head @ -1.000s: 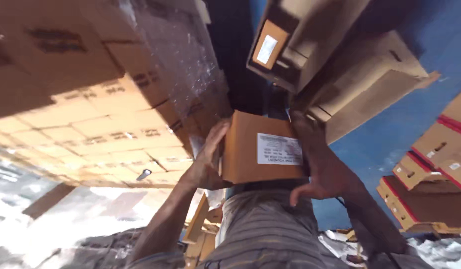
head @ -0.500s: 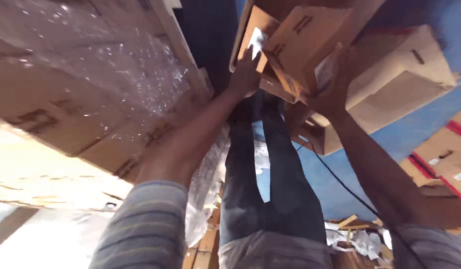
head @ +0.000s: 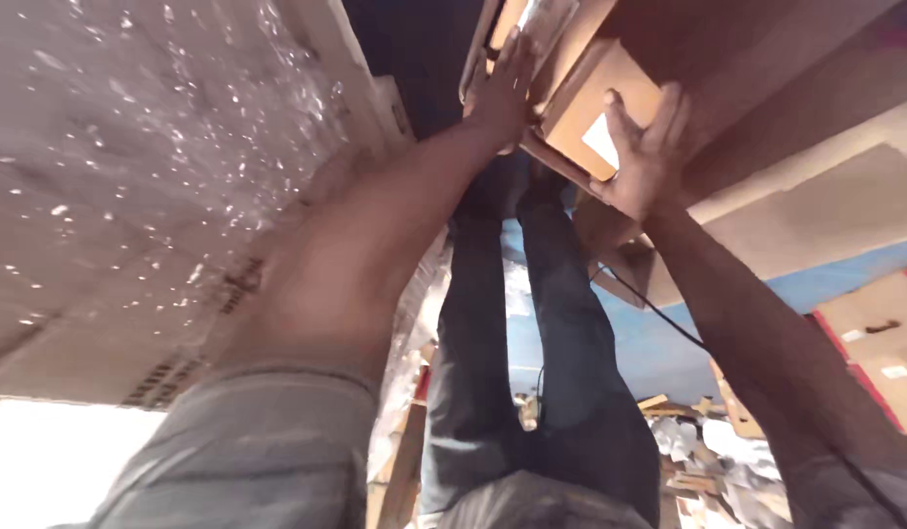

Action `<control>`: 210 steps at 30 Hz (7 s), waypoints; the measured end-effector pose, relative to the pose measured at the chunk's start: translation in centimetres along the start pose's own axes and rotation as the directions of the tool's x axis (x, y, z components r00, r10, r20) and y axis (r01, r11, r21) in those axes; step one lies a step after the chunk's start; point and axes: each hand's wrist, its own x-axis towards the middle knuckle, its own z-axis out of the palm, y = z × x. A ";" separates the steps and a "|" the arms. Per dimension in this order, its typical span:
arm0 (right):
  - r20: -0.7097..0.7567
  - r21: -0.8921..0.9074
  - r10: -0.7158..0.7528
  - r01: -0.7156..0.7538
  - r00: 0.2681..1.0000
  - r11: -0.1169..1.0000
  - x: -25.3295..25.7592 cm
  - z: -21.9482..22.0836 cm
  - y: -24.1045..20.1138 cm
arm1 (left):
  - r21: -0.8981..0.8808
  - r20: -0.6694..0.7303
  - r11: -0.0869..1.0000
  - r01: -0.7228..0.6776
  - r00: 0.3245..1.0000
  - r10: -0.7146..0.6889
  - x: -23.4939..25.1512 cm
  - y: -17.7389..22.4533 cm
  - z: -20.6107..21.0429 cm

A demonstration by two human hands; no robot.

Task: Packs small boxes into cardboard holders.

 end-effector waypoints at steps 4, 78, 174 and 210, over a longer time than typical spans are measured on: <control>0.019 -0.086 0.039 -0.038 0.999 0.996 1.3 3.3 0.3 | 0.044 0.023 0.998 -0.034 0.999 0.033 0.0 -0.6 0.1; 0.004 0.982 -0.168 0.028 0.986 0.189 -17.5 -57.5 -68.9 | -0.480 -0.628 0.194 -0.856 0.180 -0.757 -82.2 -14.9 -31.8; 0.054 0.754 -0.553 0.329 0.831 0.568 -6.1 -54.1 -51.4 | -0.644 -0.377 0.570 -0.510 -0.437 -0.817 -72.5 -3.2 -28.1; 0.108 0.672 0.595 -0.499 0.797 0.547 -3.9 -40.2 -1.3 | -0.745 0.063 -0.657 -0.116 0.968 -0.241 -18.6 27.1 -20.4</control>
